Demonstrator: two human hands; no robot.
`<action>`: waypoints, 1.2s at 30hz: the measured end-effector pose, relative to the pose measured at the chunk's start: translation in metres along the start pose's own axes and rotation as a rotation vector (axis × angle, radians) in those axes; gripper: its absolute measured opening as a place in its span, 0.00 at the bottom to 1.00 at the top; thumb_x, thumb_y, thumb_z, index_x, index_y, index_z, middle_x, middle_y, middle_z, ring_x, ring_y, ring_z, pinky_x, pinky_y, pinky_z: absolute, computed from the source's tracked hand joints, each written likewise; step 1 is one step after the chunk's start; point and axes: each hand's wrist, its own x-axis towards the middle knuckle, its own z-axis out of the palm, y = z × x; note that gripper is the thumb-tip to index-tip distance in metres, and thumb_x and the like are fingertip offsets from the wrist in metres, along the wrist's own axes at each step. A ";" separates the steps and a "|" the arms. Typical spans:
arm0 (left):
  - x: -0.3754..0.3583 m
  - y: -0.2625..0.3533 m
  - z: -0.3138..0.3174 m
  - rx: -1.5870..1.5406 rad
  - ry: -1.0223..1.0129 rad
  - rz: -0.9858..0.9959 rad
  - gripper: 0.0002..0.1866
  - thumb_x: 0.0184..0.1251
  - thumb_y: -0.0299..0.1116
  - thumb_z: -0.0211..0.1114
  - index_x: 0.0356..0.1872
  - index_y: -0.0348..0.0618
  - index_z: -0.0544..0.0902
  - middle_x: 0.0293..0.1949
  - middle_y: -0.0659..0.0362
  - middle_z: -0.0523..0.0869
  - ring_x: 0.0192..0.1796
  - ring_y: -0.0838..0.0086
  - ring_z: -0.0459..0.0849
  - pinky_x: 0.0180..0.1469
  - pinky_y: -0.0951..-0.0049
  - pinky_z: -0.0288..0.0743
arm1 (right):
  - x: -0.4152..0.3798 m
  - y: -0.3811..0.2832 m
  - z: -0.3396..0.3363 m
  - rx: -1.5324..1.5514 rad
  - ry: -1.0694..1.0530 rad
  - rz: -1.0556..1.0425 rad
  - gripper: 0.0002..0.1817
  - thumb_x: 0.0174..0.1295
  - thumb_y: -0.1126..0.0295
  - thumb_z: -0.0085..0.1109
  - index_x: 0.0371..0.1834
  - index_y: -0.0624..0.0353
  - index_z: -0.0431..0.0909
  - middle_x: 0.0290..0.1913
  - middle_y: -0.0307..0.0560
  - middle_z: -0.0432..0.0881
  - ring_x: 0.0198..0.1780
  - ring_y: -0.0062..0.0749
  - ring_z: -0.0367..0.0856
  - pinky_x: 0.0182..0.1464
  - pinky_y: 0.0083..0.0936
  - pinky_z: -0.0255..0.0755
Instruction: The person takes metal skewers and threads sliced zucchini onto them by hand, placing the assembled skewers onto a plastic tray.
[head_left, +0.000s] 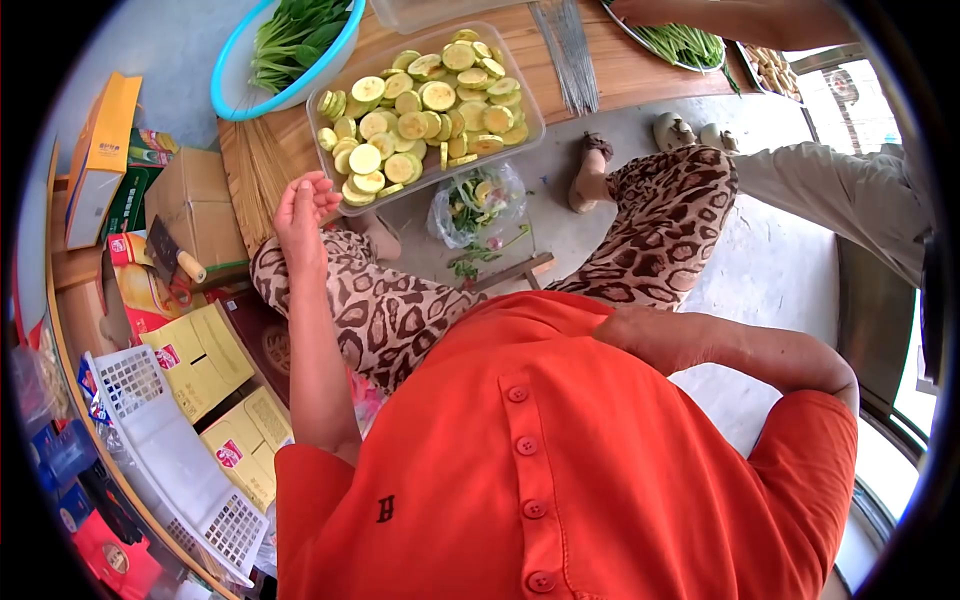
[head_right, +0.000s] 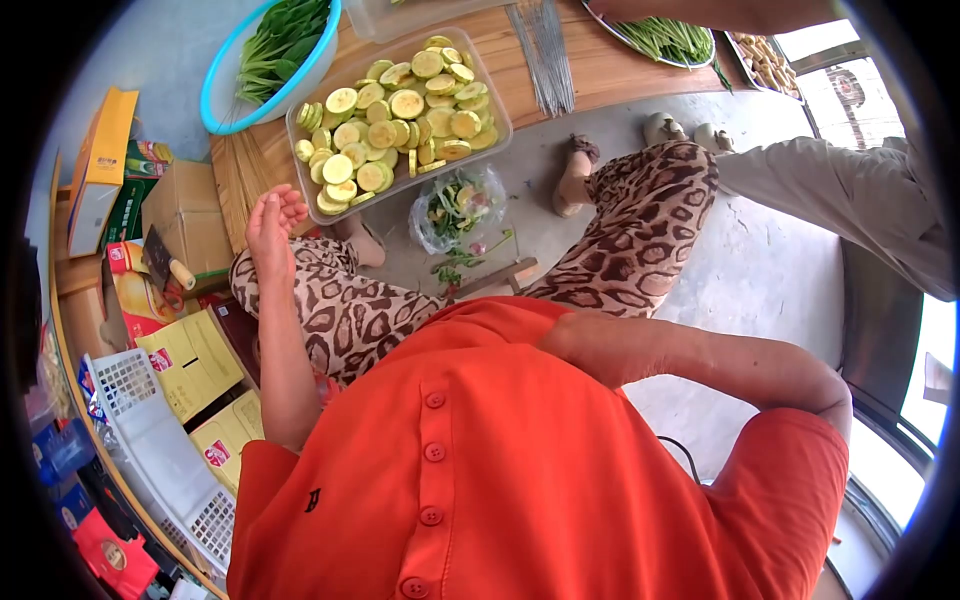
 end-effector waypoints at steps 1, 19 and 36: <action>0.000 0.000 0.000 0.012 -0.002 0.001 0.13 0.74 0.34 0.50 0.47 0.36 0.78 0.37 0.58 0.83 0.35 0.77 0.82 0.41 0.78 0.75 | -0.001 0.000 0.001 -0.001 0.000 0.002 0.12 0.52 0.72 0.61 0.40 0.63 0.78 0.36 0.54 0.82 0.38 0.48 0.79 0.39 0.34 0.72; -0.002 -0.002 0.005 0.075 -0.008 0.008 0.13 0.73 0.34 0.51 0.46 0.35 0.79 0.37 0.58 0.83 0.34 0.79 0.81 0.40 0.80 0.75 | -0.007 0.011 0.006 0.328 -0.068 0.022 0.13 0.57 0.71 0.60 0.45 0.61 0.78 0.41 0.52 0.83 0.42 0.35 0.80 0.44 0.27 0.72; -0.002 -0.007 0.012 0.261 -0.026 0.039 0.12 0.73 0.32 0.51 0.44 0.36 0.80 0.35 0.60 0.83 0.32 0.83 0.79 0.36 0.84 0.73 | 0.021 0.163 -0.113 -0.013 0.880 0.353 0.08 0.57 0.67 0.57 0.31 0.62 0.77 0.23 0.46 0.80 0.21 0.28 0.79 0.27 0.26 0.73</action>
